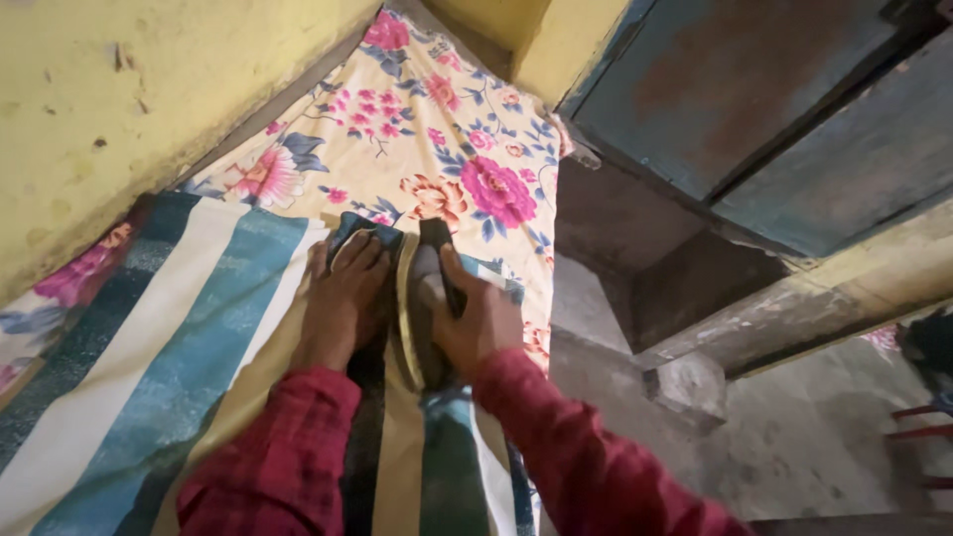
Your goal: The person irons a striped shirt laid out on a floral-patterned surface using a metal iron. They move the iron back and forth across the fabric while holding it in place with their left hand.
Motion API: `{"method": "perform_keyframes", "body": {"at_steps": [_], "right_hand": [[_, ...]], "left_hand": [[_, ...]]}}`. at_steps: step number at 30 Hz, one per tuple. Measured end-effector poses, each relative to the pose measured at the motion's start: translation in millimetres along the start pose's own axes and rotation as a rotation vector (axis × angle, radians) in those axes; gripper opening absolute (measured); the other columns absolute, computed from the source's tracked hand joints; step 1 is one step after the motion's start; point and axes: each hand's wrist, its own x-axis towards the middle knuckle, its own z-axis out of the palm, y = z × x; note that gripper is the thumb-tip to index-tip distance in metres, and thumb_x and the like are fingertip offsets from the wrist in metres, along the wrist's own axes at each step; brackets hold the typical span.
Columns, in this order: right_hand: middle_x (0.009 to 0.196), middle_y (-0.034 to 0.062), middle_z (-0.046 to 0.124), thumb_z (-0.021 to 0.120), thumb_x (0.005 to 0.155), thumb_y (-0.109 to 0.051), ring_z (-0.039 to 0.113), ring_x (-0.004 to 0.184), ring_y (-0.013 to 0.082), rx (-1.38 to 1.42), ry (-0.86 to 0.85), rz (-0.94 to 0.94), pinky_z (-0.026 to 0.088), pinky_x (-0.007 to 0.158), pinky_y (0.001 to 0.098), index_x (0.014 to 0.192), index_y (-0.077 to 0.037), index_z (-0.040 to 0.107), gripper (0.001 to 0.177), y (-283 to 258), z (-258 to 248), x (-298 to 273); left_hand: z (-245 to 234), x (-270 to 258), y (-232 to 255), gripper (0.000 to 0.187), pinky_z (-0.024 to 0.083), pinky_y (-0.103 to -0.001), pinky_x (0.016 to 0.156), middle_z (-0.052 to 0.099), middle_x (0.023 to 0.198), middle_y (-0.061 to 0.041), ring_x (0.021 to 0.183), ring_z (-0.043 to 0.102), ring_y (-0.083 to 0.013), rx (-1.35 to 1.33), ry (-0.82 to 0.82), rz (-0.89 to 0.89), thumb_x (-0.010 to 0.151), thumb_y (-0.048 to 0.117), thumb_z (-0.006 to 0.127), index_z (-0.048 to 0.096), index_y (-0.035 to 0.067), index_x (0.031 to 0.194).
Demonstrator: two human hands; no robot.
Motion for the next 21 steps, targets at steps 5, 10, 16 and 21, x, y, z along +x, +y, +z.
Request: {"method": "perform_keyframes", "body": {"at_steps": [5,10,16,21], "right_hand": [[0.095,0.0227,0.075,0.067,0.082,-0.023,0.074,0.085,0.0397,-0.007,-0.003,-0.085,0.058,0.08,0.0454,0.144,-0.022,0.062,0.062,2.0,-9.9,-25.6],[0.103,0.0225,0.075,0.067,0.081,-0.018,0.075,0.089,0.0393,0.016,0.033,-0.148,0.058,0.085,0.0447,0.142,-0.019,0.063,0.061,5.8,2.4,-9.1],[0.103,0.0241,0.075,0.072,0.085,-0.03,0.073,0.096,0.0404,0.026,0.04,-0.052,0.057,0.089,0.0449,0.139,-0.02,0.065,0.055,-7.2,12.8,17.1],[0.1,0.0269,0.073,0.074,0.085,-0.036,0.073,0.097,0.0411,0.034,0.011,-0.024,0.057,0.086,0.0452,0.14,-0.02,0.063,0.058,-10.0,7.0,9.3]], "left_hand": [[12.3,6.8,2.0,0.049,0.02,-0.062,0.121,0.052,0.152,-0.005,0.148,0.036,-0.0202,0.071,-0.149,-0.106,0.086,0.021,0.063,0.061,0.013,0.135],[18.6,1.4,-3.5,0.056,0.019,-0.065,0.118,0.054,0.147,-0.011,0.145,0.037,-0.025,-0.018,0.01,-0.035,0.083,0.023,0.064,0.06,0.01,0.137],[20.5,-2.7,-3.5,0.056,0.024,-0.06,0.12,0.057,0.147,-0.014,0.147,0.041,-0.0276,-0.063,0.073,-0.087,0.085,0.024,0.065,0.061,0.004,0.136],[14.7,1.6,-3.7,0.053,0.025,-0.059,0.118,0.058,0.146,-0.011,0.145,0.042,-0.025,-0.044,0.046,-0.097,0.082,0.024,0.066,0.064,0.009,0.132]]}}
